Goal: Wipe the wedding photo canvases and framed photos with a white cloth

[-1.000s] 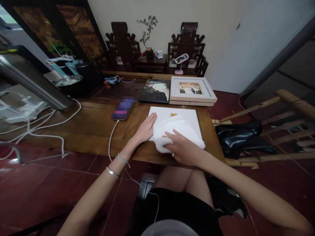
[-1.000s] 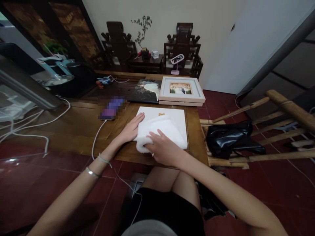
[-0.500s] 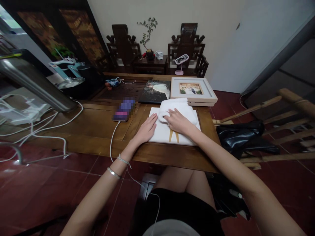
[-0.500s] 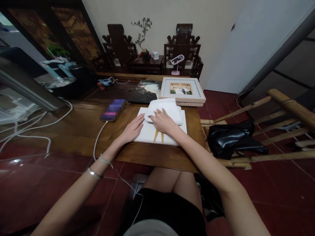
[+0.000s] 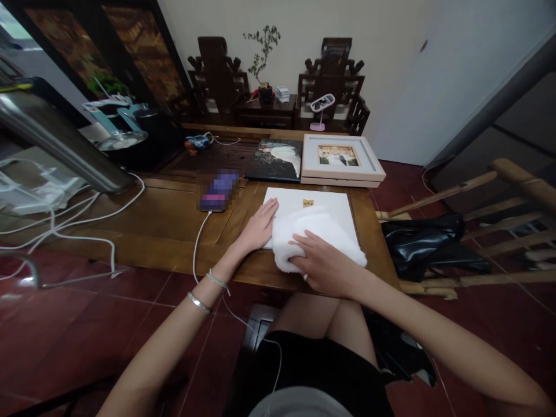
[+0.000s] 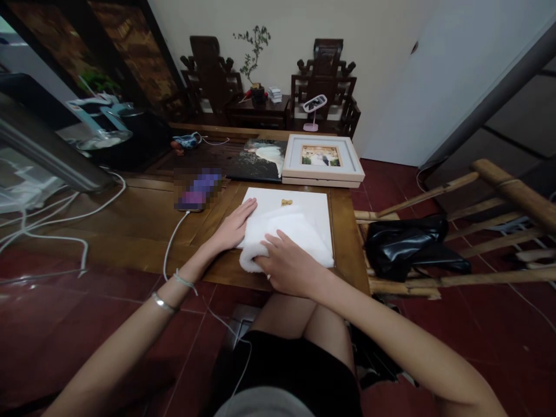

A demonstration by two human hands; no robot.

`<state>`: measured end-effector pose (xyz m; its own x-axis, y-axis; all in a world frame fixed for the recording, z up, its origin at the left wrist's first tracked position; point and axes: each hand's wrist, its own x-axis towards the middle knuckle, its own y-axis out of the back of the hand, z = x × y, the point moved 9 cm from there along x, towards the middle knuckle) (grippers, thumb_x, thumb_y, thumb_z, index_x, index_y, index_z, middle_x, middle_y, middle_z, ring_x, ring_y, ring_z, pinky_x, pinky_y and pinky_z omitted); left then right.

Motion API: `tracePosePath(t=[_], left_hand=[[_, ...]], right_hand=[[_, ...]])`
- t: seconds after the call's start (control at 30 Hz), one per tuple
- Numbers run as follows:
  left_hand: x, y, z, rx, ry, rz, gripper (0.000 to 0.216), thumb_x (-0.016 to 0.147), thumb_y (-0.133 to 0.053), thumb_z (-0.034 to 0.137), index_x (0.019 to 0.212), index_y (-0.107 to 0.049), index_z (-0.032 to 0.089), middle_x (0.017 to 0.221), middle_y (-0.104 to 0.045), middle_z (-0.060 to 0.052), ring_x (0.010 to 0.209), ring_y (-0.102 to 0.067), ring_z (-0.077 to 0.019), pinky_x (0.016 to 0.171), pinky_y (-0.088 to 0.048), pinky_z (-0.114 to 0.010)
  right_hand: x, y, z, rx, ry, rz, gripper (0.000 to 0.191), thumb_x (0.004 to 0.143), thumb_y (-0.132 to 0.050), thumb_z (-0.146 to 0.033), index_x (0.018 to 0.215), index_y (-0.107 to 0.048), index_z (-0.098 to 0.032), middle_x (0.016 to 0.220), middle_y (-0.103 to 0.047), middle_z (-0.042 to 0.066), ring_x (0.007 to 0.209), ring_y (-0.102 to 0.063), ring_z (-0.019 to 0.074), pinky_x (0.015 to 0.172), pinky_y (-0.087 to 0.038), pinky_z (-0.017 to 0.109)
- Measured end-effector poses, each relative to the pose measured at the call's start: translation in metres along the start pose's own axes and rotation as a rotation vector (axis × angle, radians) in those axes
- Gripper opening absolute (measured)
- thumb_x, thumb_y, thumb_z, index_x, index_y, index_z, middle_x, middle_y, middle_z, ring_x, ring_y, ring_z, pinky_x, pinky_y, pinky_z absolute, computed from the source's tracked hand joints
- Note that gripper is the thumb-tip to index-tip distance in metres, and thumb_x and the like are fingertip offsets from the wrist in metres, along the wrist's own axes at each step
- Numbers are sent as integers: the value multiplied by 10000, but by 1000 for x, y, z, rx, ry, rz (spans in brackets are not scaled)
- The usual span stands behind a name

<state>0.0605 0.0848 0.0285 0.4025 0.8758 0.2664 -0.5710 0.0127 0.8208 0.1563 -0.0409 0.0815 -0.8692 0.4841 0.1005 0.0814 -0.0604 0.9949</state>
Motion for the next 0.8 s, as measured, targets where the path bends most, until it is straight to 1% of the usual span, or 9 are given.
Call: tracePosePath(t=[0.07,0.17,0.27,0.33,0.4,0.5,0.6,0.7,0.8], left_hand=[[0,0,0,-1,2,6,501,922,-282,255,1382,-405,99,1491,-350,-125,1397,-281,-205,1159,-221,-410],[0,0,-1,-3,5,20,498,929,-289,285,1388,-400,126,1493,-354,-108,1398,-279,-202,1161,-218,-414],[-1,0,-1,-21,9,19,501,932,-292,312,1392,-398,144,1498,-348,-95,1403,-268,-200,1166,-203,-406],[-1,0,0,-61,12,27,505,932,-299,323,1389,-403,135,1496,-350,-101,1406,-261,-205,1168,-193,-402],[-1,4,-3,-165,46,67,509,932,-326,348,1383,-409,128,1480,-377,-112,1396,-286,-218,1163,-201,-401],[-2,12,-16,-494,145,198,524,938,-341,407,1377,-406,128,1424,-455,-132,1343,-388,-235,1134,-267,-411],[-4,19,-32,-802,209,366,534,948,-321,458,1361,-421,134,1409,-474,-135,1321,-421,-233,1114,-302,-405],[-8,26,-35,-823,214,467,525,947,-330,496,1317,-485,157,1417,-470,-113,1325,-415,-228,1126,-283,-389],[-10,30,-22,-667,157,456,553,959,-276,514,1332,-480,159,1423,-462,-108,1328,-411,-216,1134,-269,-383]], right_hand=[[4,-1,16,11,-54,8,313,768,-529,-134,1062,-633,-104,1194,-589,201,1241,-447,292,1075,-296,471],[16,-5,55,-3,-181,-1,371,781,-503,-105,1138,-606,-96,1271,-550,227,1252,-450,286,1074,-287,465],[31,-5,90,-36,-285,11,382,813,-479,-110,1182,-580,-106,1324,-517,216,1234,-471,272,1065,-289,447],[43,-5,103,-60,-334,16,380,823,-469,-112,1189,-573,-104,1294,-543,201,1223,-475,268,1055,-290,440],[53,-7,107,-79,-368,4,367,836,-458,-122,1181,-579,-93,1224,-587,197,1219,-469,283,1035,-301,452],[66,-9,94,-91,-348,11,353,853,-444,-136,1170,-590,-85,1222,-583,206,1250,-425,317,1023,-292,488],[69,-13,62,-57,-205,5,348,850,-471,-151,1169,-600,-104,1330,-513,193,1306,-362,315,1057,-244,499],[58,-12,27,7,-35,-32,343,823,-508,-154,1147,-615,-117,1332,-515,181,1292,-384,295,1063,-246,475],[36,1,8,92,44,-60,323,790,-518,-142,1092,-634,-144,1161,-620,155,1100,-538,257,962,-359,408]])
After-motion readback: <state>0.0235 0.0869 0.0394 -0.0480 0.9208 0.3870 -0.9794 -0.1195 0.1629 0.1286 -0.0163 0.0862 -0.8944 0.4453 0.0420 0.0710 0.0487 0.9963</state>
